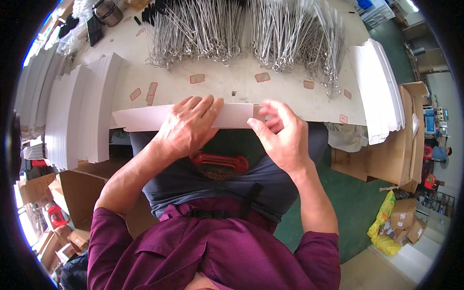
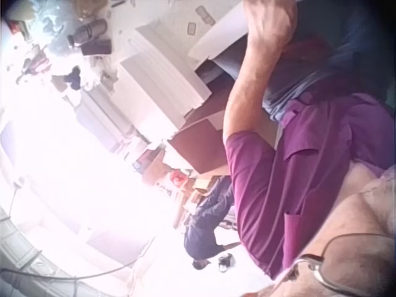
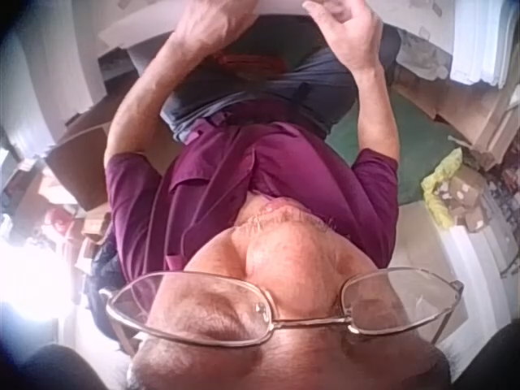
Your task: The recorder is placing bundles of wire brushes into small white cardboard boxes at a workbench.
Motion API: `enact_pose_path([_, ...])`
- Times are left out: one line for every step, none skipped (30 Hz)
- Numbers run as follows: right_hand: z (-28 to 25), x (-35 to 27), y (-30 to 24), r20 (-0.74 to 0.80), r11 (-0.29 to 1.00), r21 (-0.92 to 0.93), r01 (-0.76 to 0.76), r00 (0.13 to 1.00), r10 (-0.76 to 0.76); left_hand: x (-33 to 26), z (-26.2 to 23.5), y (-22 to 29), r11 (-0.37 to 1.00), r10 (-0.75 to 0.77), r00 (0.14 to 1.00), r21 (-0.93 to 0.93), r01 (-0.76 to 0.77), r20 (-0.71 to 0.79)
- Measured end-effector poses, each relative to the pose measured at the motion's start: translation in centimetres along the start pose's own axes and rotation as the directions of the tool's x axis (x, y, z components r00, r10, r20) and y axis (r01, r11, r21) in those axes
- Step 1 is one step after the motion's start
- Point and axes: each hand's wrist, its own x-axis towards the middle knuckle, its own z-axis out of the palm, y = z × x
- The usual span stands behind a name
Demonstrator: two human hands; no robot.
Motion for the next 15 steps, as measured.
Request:
enact_pose_path([0.0, 0.4, -0.1, -0.047, 0.804, -0.493, 0.332, 0.913, -0.406, 0.3, -0.2, 0.1, 0.999, -0.031, 0.998, -0.021, 0.032, 0.05])
enact_pose_path([0.1, 0.7, -0.1, 0.116, 0.298, -0.841, 0.452, 0.688, -0.717, 0.5, 0.0, 0.2, 0.999, -0.03, 0.998, -0.021, 0.031, 0.05])
enact_pose_path([1.0, 0.7, -0.2, 0.145, 0.342, -0.814, 0.47, 0.734, -0.664, 0.5, 0.2, 0.2, 0.999, -0.023, 0.999, -0.042, 0.025, 0.049])
enact_pose_path([1.4, 1.1, 0.0, 0.253, 0.272, -0.811, 0.518, 0.73, -0.635, 0.8, 0.3, 0.3, 0.998, -0.011, 0.999, -0.065, 0.014, 0.046])
enact_pose_path([2.1, 1.4, 0.2, 0.293, 0.248, -0.806, 0.537, 0.727, -0.622, 1.0, 0.4, 0.5, 0.998, -0.007, 0.999, -0.065, 0.01, 0.043])
enact_pose_path([2.6, 1.6, 0.5, 0.333, 0.225, -0.799, 0.558, 0.722, -0.607, 1.2, 0.5, 0.6, 0.997, -0.005, 0.999, -0.08, 0.009, 0.052])
enact_pose_path([2.5, 1.8, 0.7, 0.334, 0.224, -0.799, 0.558, 0.721, -0.607, 1.3, 0.6, 0.7, 0.995, -0.005, 0.998, -0.095, 0.011, 0.062])
enact_pose_path([2.4, 1.9, 0.8, 0.344, 0.229, -0.796, 0.561, 0.73, -0.591, 1.4, 0.7, 0.6, 0.995, -0.006, 0.998, -0.095, 0.012, 0.061])
enact_pose_path([2.3, 2.0, 0.9, 0.354, 0.235, -0.792, 0.564, 0.738, -0.575, 1.4, 0.8, 0.5, 0.995, -0.011, 0.998, -0.095, 0.017, 0.061])
enact_pose_path([2.5, 2.2, 1.1, 0.357, 0.236, -0.788, 0.569, 0.735, -0.577, 1.3, 0.9, 0.3, 0.995, -0.02, 0.998, -0.092, 0.026, 0.064])
enact_pose_path([2.6, 2.3, 1.2, 0.366, 0.202, -0.797, 0.57, 0.721, -0.588, 1.2, 0.9, 0.2, 0.996, -0.024, 0.998, -0.087, 0.03, 0.066])
enact_pose_path([2.8, 2.4, 1.4, 0.375, 0.168, -0.805, 0.569, 0.708, -0.599, 1.1, 1.0, 0.1, 0.995, -0.03, 0.997, -0.097, 0.037, 0.069])
enact_pose_path([2.9, 2.4, 1.4, 0.376, 0.168, -0.804, 0.57, 0.707, -0.598, 1.1, 1.1, 0.2, 0.993, -0.034, 0.997, -0.11, 0.041, 0.07])
enact_pose_path([3.0, 2.5, 1.4, 0.382, 0.136, -0.812, 0.568, 0.693, -0.612, 1.0, 1.2, 0.1, 0.993, -0.034, 0.997, -0.11, 0.042, 0.069])
enact_pose_path([3.0, 2.6, 1.5, 0.388, 0.105, -0.819, 0.565, 0.678, -0.625, 1.0, 1.3, 0.0, 0.992, -0.04, 0.997, -0.121, 0.048, 0.067])
